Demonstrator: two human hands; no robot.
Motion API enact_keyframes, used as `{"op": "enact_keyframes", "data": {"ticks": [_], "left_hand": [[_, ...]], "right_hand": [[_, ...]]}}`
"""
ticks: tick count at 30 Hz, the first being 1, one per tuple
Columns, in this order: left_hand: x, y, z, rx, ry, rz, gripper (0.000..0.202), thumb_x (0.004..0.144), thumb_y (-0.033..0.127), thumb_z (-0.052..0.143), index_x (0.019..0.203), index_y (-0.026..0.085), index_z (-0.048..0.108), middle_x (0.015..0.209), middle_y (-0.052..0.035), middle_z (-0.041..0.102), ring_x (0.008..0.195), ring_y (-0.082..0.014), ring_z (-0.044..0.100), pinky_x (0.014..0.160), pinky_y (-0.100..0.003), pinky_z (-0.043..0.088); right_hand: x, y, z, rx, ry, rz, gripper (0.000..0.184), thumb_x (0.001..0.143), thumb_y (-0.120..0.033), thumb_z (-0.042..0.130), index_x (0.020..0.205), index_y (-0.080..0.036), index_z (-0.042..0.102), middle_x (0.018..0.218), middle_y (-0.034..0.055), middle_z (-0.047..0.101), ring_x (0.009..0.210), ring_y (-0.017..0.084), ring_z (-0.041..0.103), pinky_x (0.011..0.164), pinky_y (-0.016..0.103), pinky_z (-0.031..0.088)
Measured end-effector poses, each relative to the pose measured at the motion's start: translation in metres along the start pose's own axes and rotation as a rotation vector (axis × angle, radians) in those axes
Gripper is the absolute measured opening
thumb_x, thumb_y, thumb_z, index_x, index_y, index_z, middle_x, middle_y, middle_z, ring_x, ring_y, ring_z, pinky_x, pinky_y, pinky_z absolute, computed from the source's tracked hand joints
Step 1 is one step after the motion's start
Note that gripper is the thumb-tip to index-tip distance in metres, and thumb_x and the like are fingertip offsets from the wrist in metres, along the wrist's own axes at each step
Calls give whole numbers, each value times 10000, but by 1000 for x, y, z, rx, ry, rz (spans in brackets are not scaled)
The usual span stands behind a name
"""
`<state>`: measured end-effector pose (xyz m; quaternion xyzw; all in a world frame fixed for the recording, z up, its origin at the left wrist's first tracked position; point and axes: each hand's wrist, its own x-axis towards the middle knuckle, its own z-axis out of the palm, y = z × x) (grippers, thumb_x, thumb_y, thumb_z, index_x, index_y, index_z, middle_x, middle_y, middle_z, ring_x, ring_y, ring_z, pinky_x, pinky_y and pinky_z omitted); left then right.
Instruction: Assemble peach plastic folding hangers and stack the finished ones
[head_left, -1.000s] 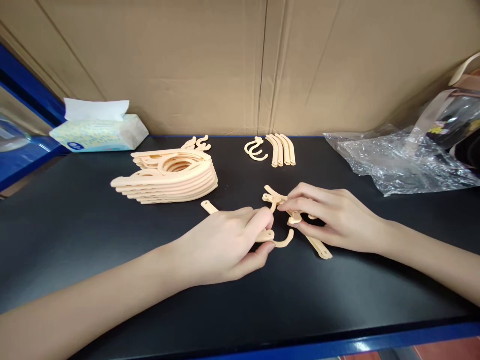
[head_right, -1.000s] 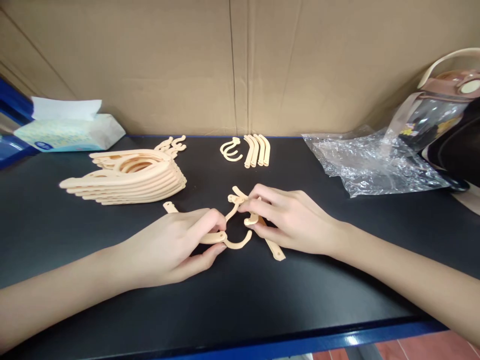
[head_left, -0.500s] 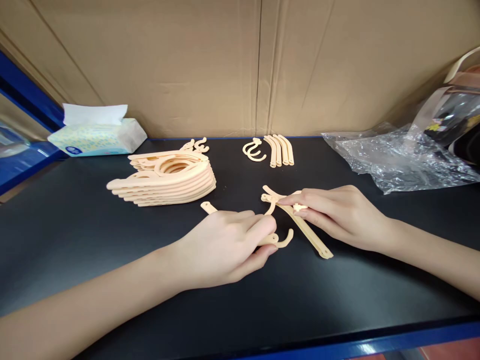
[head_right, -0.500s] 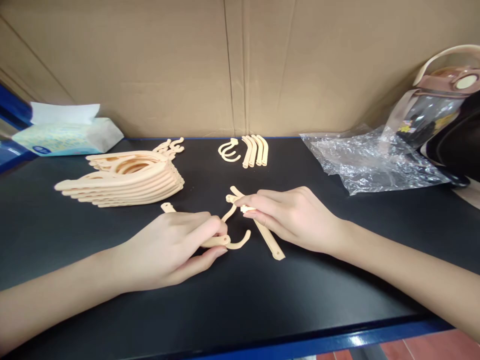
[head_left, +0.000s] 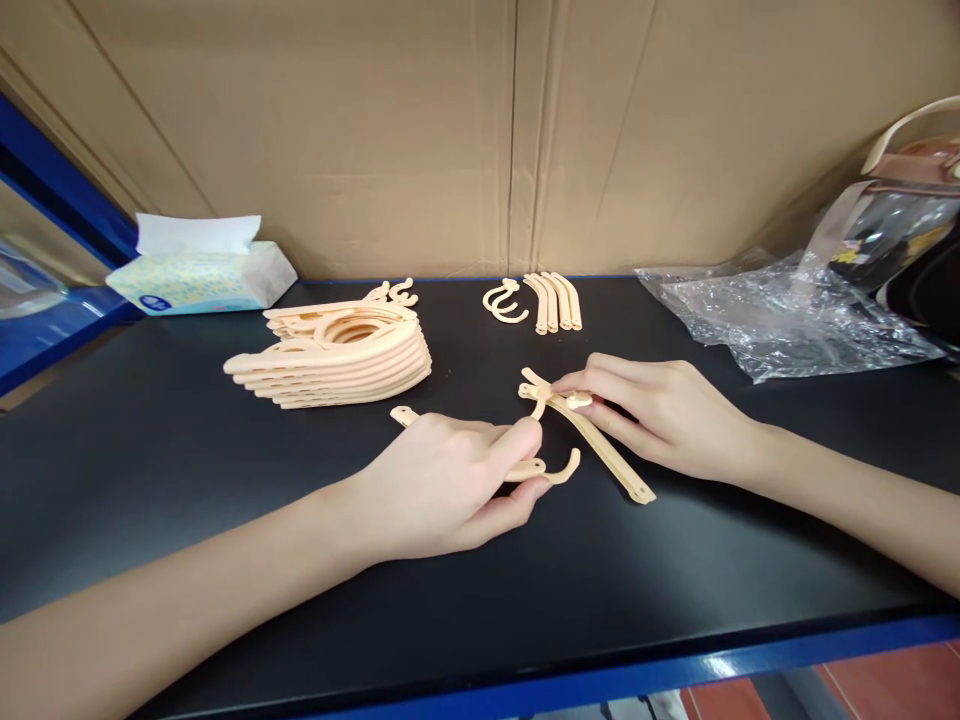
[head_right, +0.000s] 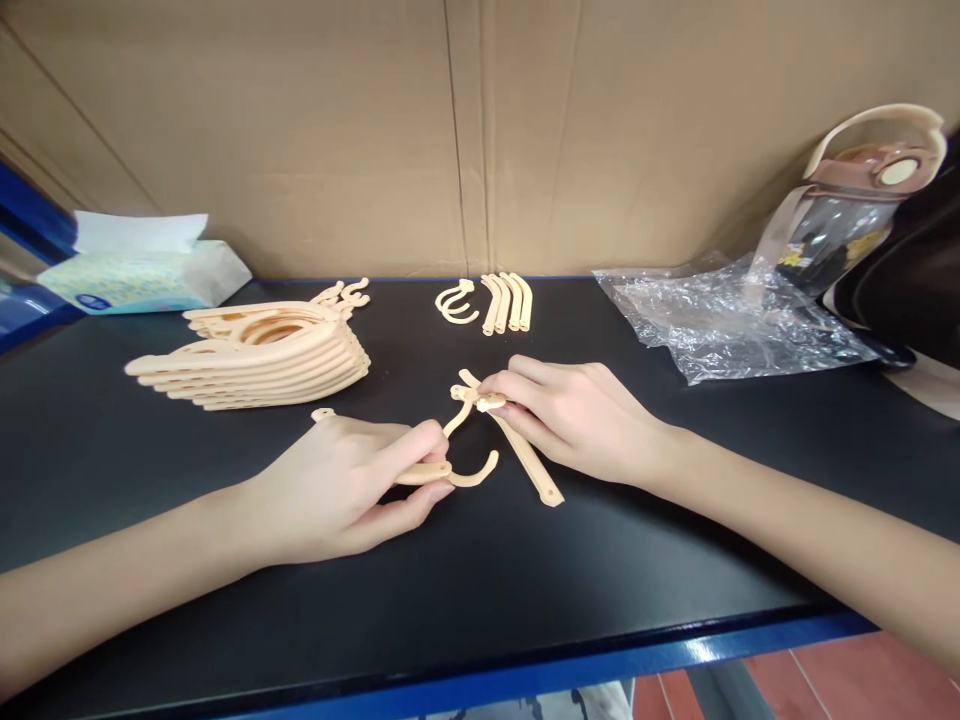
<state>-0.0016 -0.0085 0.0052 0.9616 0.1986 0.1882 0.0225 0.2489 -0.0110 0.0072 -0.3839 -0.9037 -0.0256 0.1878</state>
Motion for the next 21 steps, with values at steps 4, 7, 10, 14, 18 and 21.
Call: {"op": "enact_keyframes", "data": {"ticks": [4, 7, 10, 14, 18, 21], "left_hand": [[0, -2, 2, -26, 15, -8, 113, 963, 240, 436, 878, 219, 364, 610, 85, 536, 449, -91, 520, 410, -201, 251], [-1, -3, 2, -22, 12, -16, 115, 979, 250, 418, 885, 221, 359, 598, 89, 514, 424, -90, 492, 406, -202, 250], [-1, -3, 2, -25, 7, -1, 118, 984, 244, 430, 884, 215, 376, 610, 84, 519, 437, -87, 490, 417, -200, 260], [-1, -3, 1, -33, -2, 39, 133, 1009, 259, 428, 890, 204, 402, 666, 59, 556, 515, -96, 542, 458, -198, 320], [2, 0, 0, -35, 51, 96, 168, 1020, 279, 448, 875, 196, 422, 720, 38, 588, 559, -96, 565, 492, -199, 364], [3, 4, -2, -33, 103, 117, 186, 1024, 276, 451, 859, 191, 438, 731, 32, 600, 573, -91, 574, 508, -197, 381]], "right_hand": [[0, 1, 0, -9, 5, -26, 278, 1021, -291, 425, 1198, -196, 617, 919, 29, 627, 721, 113, 601, 595, 227, 422], [0, 1, -1, -17, 30, -42, 254, 1010, -270, 445, 1171, -189, 625, 973, 39, 642, 730, 109, 613, 610, 225, 439], [-2, 2, -1, -12, 54, -73, 261, 1027, -280, 423, 1141, -188, 639, 937, 31, 668, 678, 92, 620, 570, 203, 427], [-4, -3, -1, -13, 42, -113, 304, 1048, -303, 382, 1219, -219, 619, 896, 19, 735, 660, 90, 657, 544, 182, 429], [-4, -18, -2, -48, 20, -130, 335, 1043, -225, 336, 1243, -149, 594, 1118, 85, 735, 765, 117, 696, 536, 200, 471], [-3, -25, -4, -73, 71, -140, 330, 1027, -194, 349, 1223, -119, 605, 1087, 90, 740, 742, 126, 696, 515, 218, 485]]}}
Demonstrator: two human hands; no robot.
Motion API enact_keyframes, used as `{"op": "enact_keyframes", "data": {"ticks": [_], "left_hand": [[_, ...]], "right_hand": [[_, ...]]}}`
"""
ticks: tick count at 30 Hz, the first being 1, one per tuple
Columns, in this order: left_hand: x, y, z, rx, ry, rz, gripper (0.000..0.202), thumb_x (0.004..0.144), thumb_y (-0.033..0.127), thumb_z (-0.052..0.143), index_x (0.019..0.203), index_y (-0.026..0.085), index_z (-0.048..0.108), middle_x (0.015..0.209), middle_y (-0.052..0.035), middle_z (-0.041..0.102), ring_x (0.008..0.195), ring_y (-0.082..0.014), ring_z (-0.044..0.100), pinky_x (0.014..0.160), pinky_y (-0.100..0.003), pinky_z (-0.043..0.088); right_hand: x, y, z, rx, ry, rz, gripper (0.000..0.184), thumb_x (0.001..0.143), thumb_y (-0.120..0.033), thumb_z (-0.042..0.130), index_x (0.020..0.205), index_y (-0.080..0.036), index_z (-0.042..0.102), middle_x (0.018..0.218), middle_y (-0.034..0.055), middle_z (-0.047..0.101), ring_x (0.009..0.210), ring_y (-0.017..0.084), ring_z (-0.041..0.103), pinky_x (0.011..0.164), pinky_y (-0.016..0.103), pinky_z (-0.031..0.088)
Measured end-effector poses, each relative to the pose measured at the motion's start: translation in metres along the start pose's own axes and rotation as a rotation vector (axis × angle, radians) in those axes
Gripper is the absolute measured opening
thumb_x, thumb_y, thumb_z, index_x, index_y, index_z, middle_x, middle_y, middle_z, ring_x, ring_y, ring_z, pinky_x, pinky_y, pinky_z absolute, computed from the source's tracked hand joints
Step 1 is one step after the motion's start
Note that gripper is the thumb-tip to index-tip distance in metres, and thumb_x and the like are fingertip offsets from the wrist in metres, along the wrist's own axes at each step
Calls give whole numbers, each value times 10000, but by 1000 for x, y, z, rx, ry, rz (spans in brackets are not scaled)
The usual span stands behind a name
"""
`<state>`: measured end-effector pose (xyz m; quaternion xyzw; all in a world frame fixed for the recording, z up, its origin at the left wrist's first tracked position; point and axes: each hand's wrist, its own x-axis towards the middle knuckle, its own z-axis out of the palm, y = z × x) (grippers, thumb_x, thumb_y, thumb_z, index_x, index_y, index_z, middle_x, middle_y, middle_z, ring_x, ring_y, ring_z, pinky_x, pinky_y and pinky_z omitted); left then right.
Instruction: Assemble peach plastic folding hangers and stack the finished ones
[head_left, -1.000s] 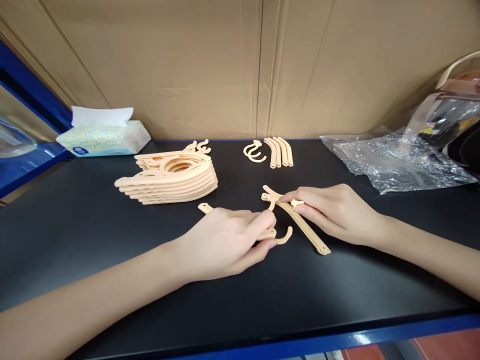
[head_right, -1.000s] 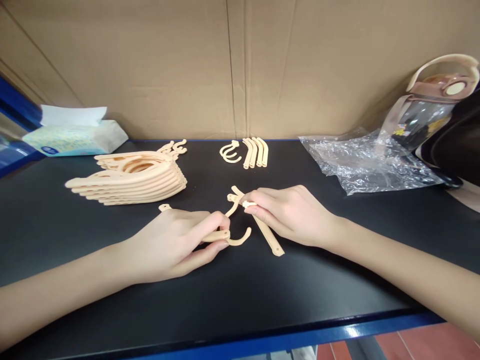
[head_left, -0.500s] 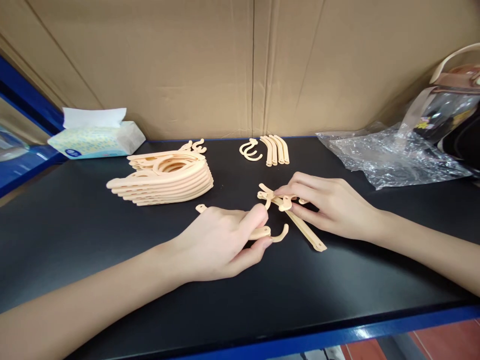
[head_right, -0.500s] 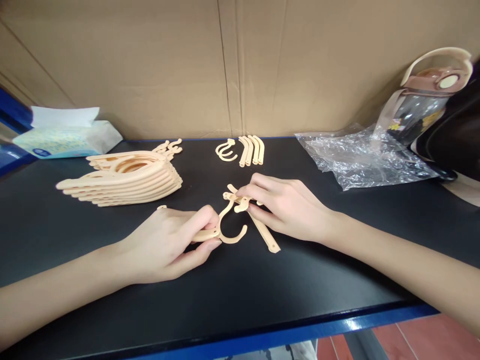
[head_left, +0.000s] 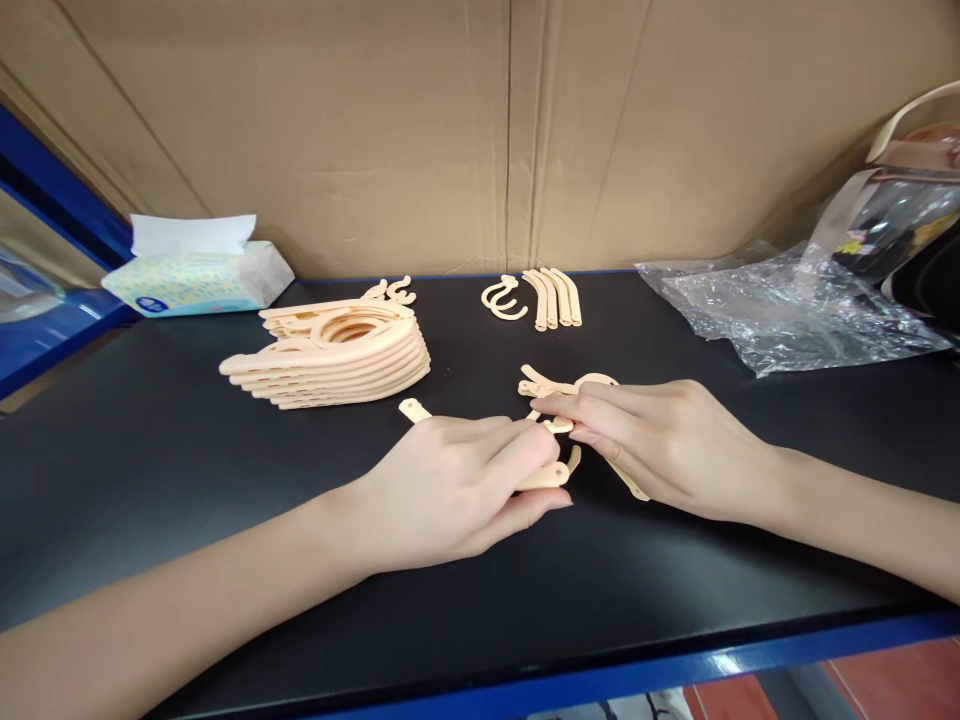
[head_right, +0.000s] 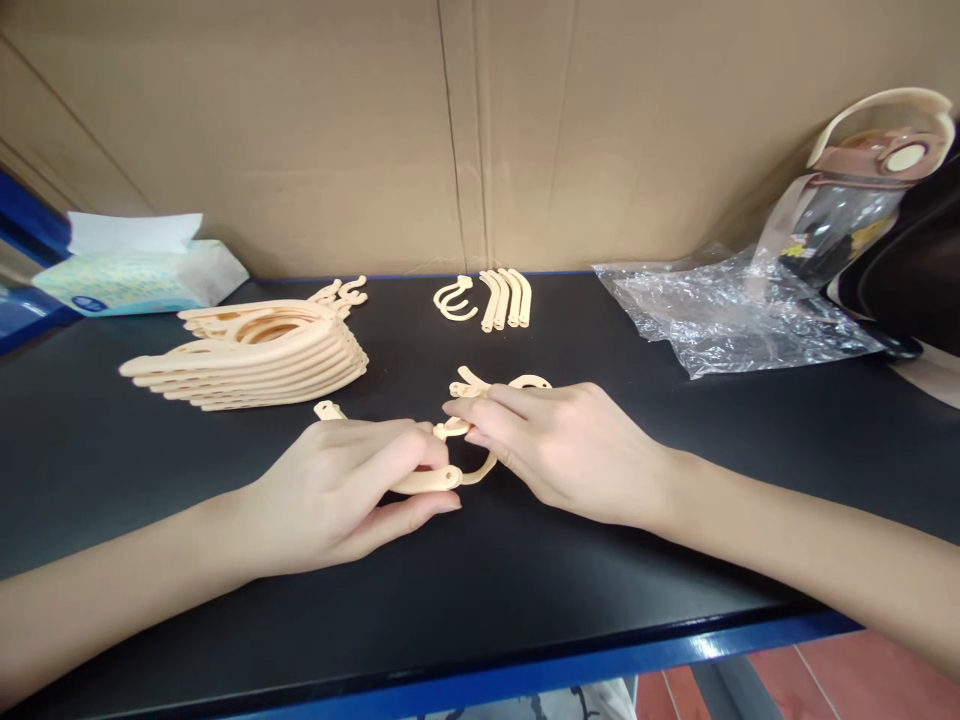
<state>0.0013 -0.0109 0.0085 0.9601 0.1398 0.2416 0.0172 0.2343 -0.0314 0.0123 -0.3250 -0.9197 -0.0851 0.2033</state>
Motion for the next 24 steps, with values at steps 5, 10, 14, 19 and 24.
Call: {"op": "enact_keyframes", "data": {"ticks": [5, 10, 14, 19, 24], "left_hand": [[-1, 0, -2, 62, 114, -61, 177, 1013, 281, 471, 863, 188, 461, 740, 20, 629, 577, -92, 578, 501, -196, 387], [-1, -1, -2, 45, 119, -53, 160, 997, 269, 491, 865, 180, 472, 749, 22, 619, 577, -81, 564, 501, -191, 374], [0, 0, -3, -21, 96, -120, 178, 989, 252, 491, 825, 196, 445, 737, 37, 608, 567, -74, 549, 477, -194, 333], [0, 0, -4, -70, 107, -148, 172, 988, 259, 500, 834, 199, 454, 761, 24, 610, 618, -88, 559, 510, -200, 359], [-1, -2, -2, -67, 114, -141, 158, 977, 254, 511, 837, 191, 476, 724, 24, 565, 607, -97, 511, 519, -210, 343]], "right_hand": [[0, 0, -2, -36, 28, -12, 332, 1034, -226, 356, 1216, -156, 625, 1014, 62, 747, 741, 117, 692, 535, 214, 478], [0, -2, 2, -123, 91, -44, 318, 1041, -256, 374, 1133, -146, 658, 898, 43, 743, 687, 119, 676, 518, 234, 433], [1, -3, 1, -96, 71, -26, 324, 1039, -307, 393, 1176, -147, 639, 888, 42, 728, 667, 115, 662, 541, 233, 444], [2, -4, -1, 56, 16, 54, 300, 1039, -309, 386, 1166, -153, 608, 930, 51, 704, 710, 120, 674, 563, 221, 463], [2, -2, -1, 61, 29, 67, 256, 1038, -311, 393, 1135, -172, 585, 922, 39, 695, 671, 107, 654, 563, 216, 459]]}}
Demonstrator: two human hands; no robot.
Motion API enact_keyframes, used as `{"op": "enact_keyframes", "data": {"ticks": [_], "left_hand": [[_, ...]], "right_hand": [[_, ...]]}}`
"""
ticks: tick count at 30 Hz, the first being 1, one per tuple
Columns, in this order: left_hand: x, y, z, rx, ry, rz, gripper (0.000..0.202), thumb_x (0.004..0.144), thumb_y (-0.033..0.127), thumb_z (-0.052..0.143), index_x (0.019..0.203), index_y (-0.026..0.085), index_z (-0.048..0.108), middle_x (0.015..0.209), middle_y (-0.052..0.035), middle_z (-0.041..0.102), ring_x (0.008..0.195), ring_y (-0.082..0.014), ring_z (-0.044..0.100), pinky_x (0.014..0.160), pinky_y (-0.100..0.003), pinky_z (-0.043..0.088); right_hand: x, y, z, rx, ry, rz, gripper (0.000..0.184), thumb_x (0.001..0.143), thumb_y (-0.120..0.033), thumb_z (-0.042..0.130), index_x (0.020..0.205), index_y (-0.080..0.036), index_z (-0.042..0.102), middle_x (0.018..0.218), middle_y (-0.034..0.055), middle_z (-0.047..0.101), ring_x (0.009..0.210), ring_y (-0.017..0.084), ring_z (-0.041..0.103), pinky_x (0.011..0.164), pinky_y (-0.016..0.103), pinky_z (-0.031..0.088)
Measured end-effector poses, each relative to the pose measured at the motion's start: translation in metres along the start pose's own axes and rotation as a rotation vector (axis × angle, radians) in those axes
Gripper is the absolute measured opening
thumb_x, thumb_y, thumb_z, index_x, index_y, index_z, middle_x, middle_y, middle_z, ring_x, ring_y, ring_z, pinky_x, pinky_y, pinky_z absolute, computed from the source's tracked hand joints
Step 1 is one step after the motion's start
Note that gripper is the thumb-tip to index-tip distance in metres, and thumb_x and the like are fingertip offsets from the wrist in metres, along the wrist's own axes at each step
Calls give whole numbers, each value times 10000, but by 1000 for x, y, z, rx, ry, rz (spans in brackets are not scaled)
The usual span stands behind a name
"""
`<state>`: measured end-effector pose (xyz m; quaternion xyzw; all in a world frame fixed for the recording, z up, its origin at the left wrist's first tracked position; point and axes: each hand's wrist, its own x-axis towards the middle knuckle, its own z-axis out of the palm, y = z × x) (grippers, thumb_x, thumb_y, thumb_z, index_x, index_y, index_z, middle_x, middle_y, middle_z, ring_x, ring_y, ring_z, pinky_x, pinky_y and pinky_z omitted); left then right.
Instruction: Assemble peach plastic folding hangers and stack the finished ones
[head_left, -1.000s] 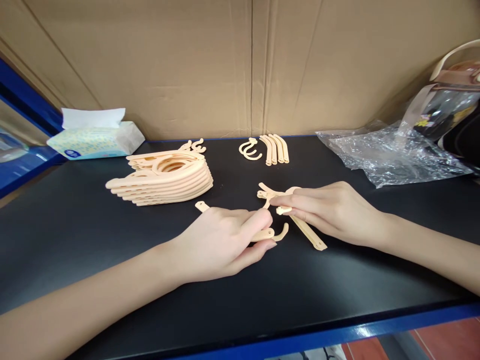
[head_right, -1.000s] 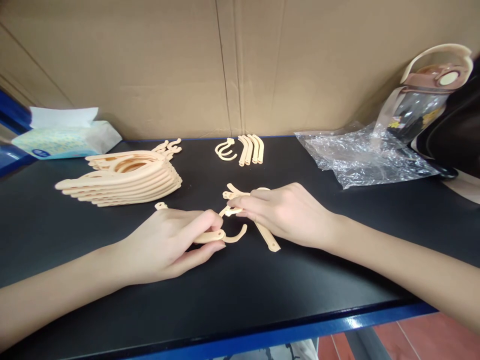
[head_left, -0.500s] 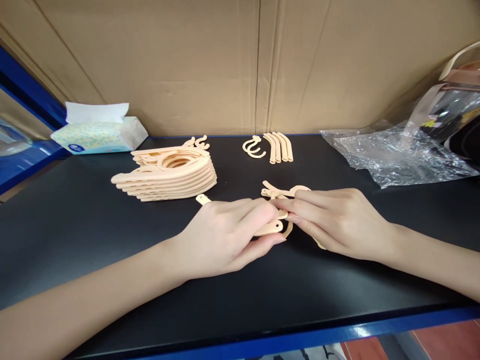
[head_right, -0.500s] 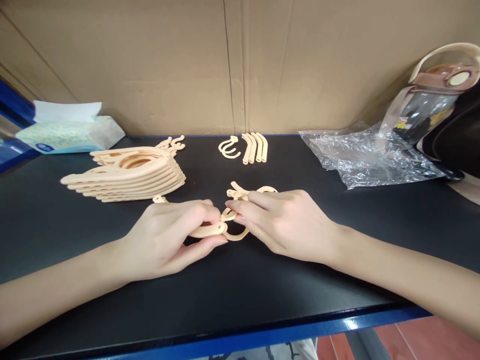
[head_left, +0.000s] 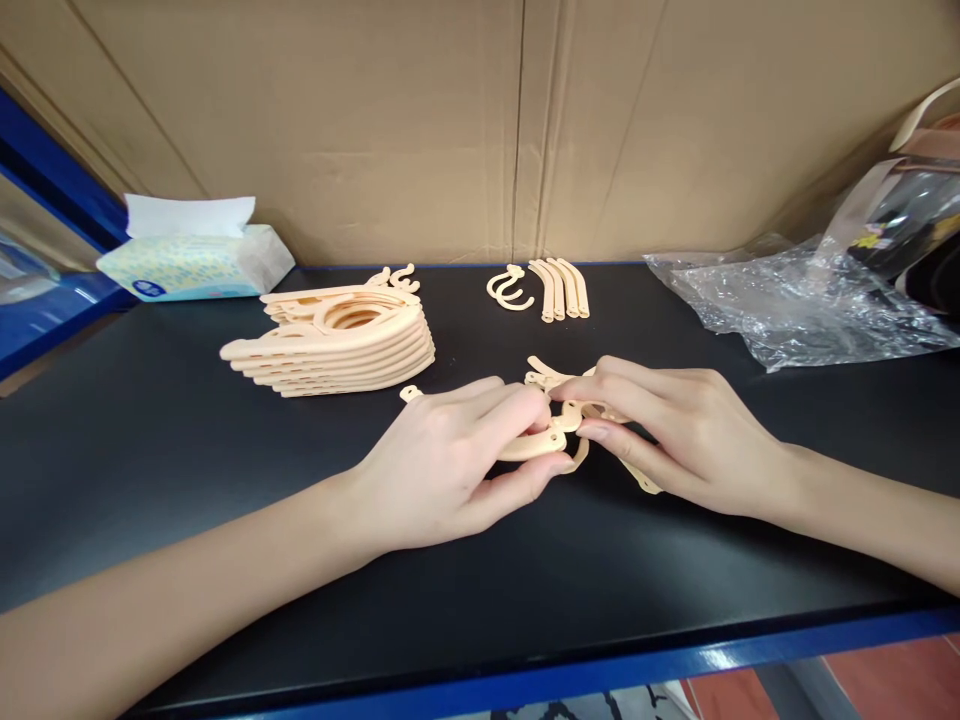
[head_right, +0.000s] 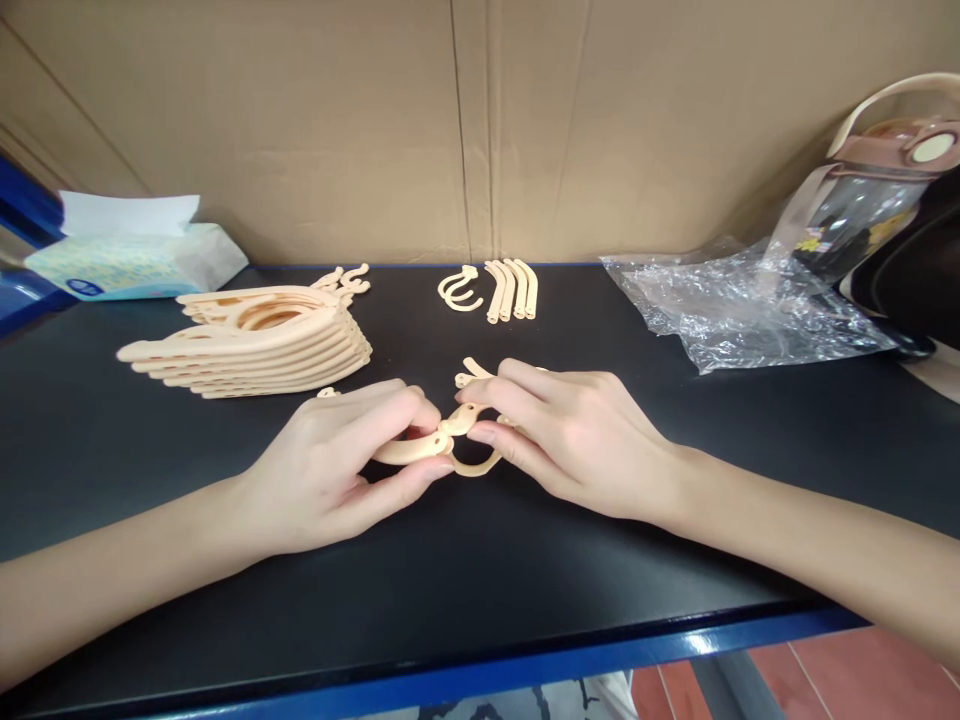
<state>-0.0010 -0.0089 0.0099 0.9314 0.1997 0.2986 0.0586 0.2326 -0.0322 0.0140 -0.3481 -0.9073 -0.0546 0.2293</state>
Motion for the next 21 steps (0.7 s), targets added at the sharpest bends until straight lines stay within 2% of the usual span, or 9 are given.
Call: {"op": "enact_keyframes", "data": {"ticks": [7, 10, 13, 15, 18, 21], "left_hand": [[-1, -4, 3, 69, -35, -10, 178, 983, 251, 502, 819, 182, 510, 697, 33, 527, 605, -98, 474, 529, -213, 328], [-2, -3, 3, 107, -29, 24, 189, 978, 241, 497, 801, 180, 519, 677, 42, 529, 586, -88, 472, 498, -215, 293], [-4, -3, 5, 124, -18, 20, 193, 974, 258, 492, 804, 179, 538, 655, 47, 518, 555, -81, 466, 478, -221, 270], [-4, -3, 5, 126, -25, 11, 201, 975, 265, 483, 805, 178, 545, 646, 47, 512, 551, -81, 471, 477, -222, 268], [-3, -4, 6, 123, -44, 17, 212, 978, 258, 479, 791, 176, 538, 643, 48, 514, 557, -81, 477, 481, -216, 268], [-3, -5, 5, 115, -51, 38, 205, 971, 239, 494, 781, 171, 532, 642, 52, 515, 559, -76, 476, 482, -210, 266]], "right_hand": [[0, 19, -1, -52, 10, 148, 261, 1013, -366, 461, 1141, -184, 599, 986, 50, 661, 663, 119, 614, 571, 242, 434], [-2, 20, 0, 5, -41, 124, 202, 1020, -306, 441, 1109, -201, 589, 963, 30, 662, 626, 102, 600, 535, 231, 412], [-3, 18, 0, 26, -22, 65, 168, 1030, -259, 410, 1039, -209, 570, 895, 2, 685, 630, 96, 616, 518, 220, 402], [-4, 17, 0, 29, 16, 63, 156, 1034, -244, 405, 1029, -214, 558, 895, -8, 703, 679, 96, 645, 552, 211, 428], [-2, 18, -1, -11, 53, 152, 133, 1024, -261, 439, 1075, -214, 552, 908, -8, 718, 697, 106, 663, 579, 221, 448], [-1, 21, -2, -42, 38, 205, 203, 1027, -298, 419, 1132, -195, 558, 961, 26, 715, 789, 149, 678, 644, 259, 473]]}}
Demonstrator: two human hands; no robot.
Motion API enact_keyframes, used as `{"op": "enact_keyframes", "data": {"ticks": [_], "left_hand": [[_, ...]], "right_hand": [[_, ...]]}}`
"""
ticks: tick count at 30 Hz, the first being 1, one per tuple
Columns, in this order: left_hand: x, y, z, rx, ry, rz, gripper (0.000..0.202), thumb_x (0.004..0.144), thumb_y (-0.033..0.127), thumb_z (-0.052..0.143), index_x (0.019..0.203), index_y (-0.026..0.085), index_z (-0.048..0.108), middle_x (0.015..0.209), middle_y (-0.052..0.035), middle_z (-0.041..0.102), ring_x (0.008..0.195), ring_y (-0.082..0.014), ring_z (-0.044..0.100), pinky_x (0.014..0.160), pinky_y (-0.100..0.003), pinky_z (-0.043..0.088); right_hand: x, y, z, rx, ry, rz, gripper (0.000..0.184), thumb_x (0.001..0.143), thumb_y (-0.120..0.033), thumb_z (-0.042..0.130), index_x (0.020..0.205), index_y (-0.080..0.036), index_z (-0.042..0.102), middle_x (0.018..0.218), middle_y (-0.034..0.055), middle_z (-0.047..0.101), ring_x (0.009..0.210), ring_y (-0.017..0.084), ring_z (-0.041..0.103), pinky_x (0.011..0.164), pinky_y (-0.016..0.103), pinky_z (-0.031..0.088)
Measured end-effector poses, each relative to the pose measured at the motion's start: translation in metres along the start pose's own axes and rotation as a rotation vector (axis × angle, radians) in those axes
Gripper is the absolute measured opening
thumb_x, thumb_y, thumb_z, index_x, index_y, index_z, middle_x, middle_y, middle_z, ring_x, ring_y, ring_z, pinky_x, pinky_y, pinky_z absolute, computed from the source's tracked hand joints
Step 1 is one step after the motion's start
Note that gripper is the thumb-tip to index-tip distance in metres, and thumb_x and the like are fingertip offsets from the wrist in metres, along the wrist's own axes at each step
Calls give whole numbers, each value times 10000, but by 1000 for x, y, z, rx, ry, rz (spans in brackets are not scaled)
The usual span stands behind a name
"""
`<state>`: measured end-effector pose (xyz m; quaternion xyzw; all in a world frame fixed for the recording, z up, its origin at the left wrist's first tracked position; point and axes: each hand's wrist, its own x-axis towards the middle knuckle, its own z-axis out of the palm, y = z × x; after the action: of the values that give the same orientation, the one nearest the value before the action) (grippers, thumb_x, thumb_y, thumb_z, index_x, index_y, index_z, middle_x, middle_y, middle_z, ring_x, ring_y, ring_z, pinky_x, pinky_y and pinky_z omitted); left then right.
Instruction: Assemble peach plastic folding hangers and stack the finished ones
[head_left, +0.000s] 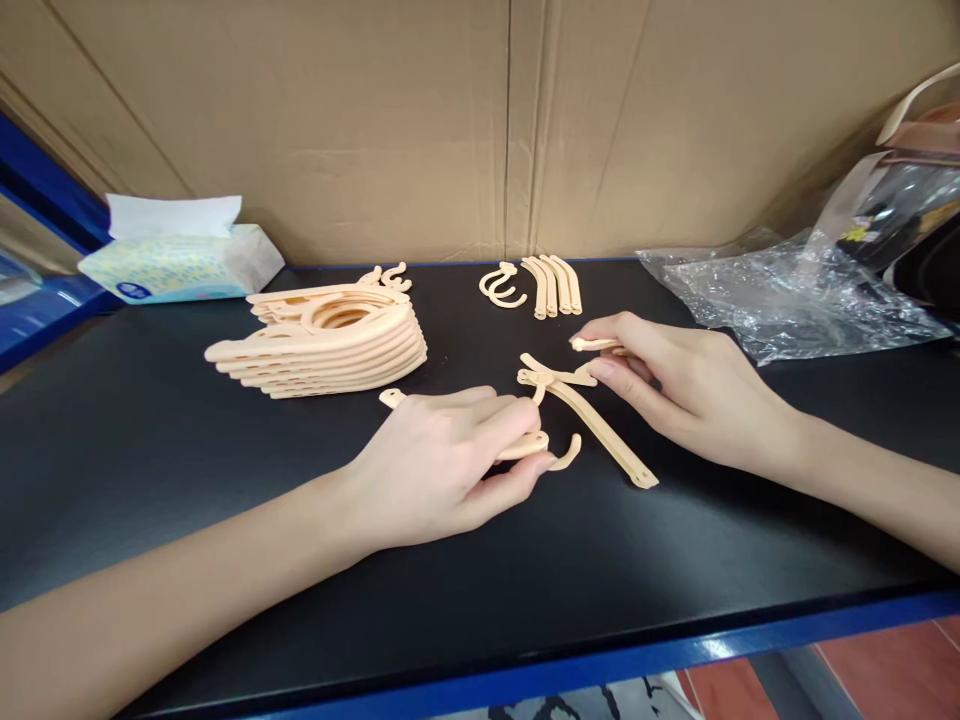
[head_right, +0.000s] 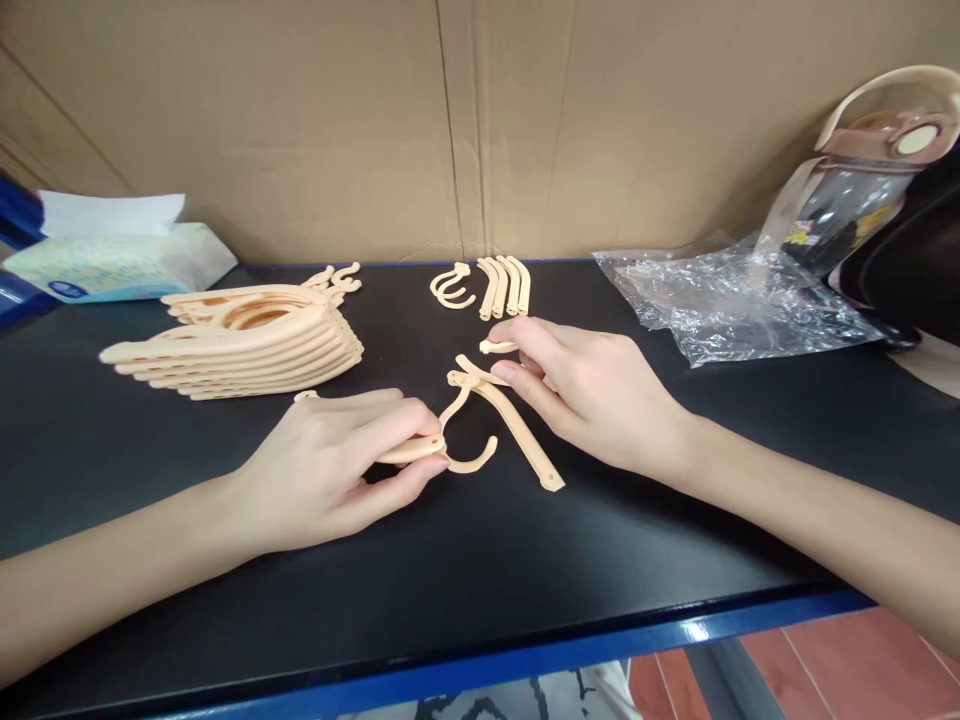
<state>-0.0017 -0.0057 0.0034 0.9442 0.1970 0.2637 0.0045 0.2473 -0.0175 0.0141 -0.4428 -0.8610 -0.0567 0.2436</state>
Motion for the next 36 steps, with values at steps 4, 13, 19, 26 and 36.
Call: {"op": "enact_keyframes", "data": {"ticks": [4, 13, 19, 26, 36], "left_hand": [[1, 1, -1, -2, 5, 18, 195, 962, 212, 505, 777, 161, 537, 649, 51, 525, 549, -68, 466, 476, -206, 259], [1, -1, 1, 1, 4, 16, 201, 955, 206, 509, 760, 162, 527, 633, 57, 509, 535, -63, 455, 458, -212, 225], [2, 2, -1, 9, -6, 20, 215, 955, 206, 507, 749, 154, 542, 631, 52, 519, 545, -63, 473, 459, -210, 236], [2, 3, -2, 22, -18, 6, 216, 954, 210, 516, 752, 145, 555, 643, 47, 535, 563, -63, 490, 463, -205, 253], [3, 3, -2, 34, -36, -6, 212, 953, 211, 519, 753, 150, 552, 644, 50, 542, 563, -66, 502, 463, -203, 264]], "right_hand": [[3, 6, 1, 14, -55, -25, 278, 1038, -271, 341, 1126, -186, 591, 1046, 68, 670, 874, 180, 659, 724, 300, 481], [7, 17, 4, 106, -140, 248, 159, 980, -370, 495, 993, -226, 563, 785, -13, 730, 644, 168, 650, 577, 279, 412], [4, 13, 4, 140, -121, 135, 224, 1024, -344, 413, 1067, -202, 580, 768, -8, 665, 622, 132, 600, 602, 271, 431], [3, 12, 5, 193, -61, -16, 289, 1034, -239, 385, 1191, -140, 607, 978, 60, 625, 794, 132, 590, 708, 273, 455], [3, 14, 5, 148, -78, 1, 278, 1011, -267, 441, 1200, -175, 623, 1031, 63, 628, 700, 125, 594, 629, 289, 467]]}}
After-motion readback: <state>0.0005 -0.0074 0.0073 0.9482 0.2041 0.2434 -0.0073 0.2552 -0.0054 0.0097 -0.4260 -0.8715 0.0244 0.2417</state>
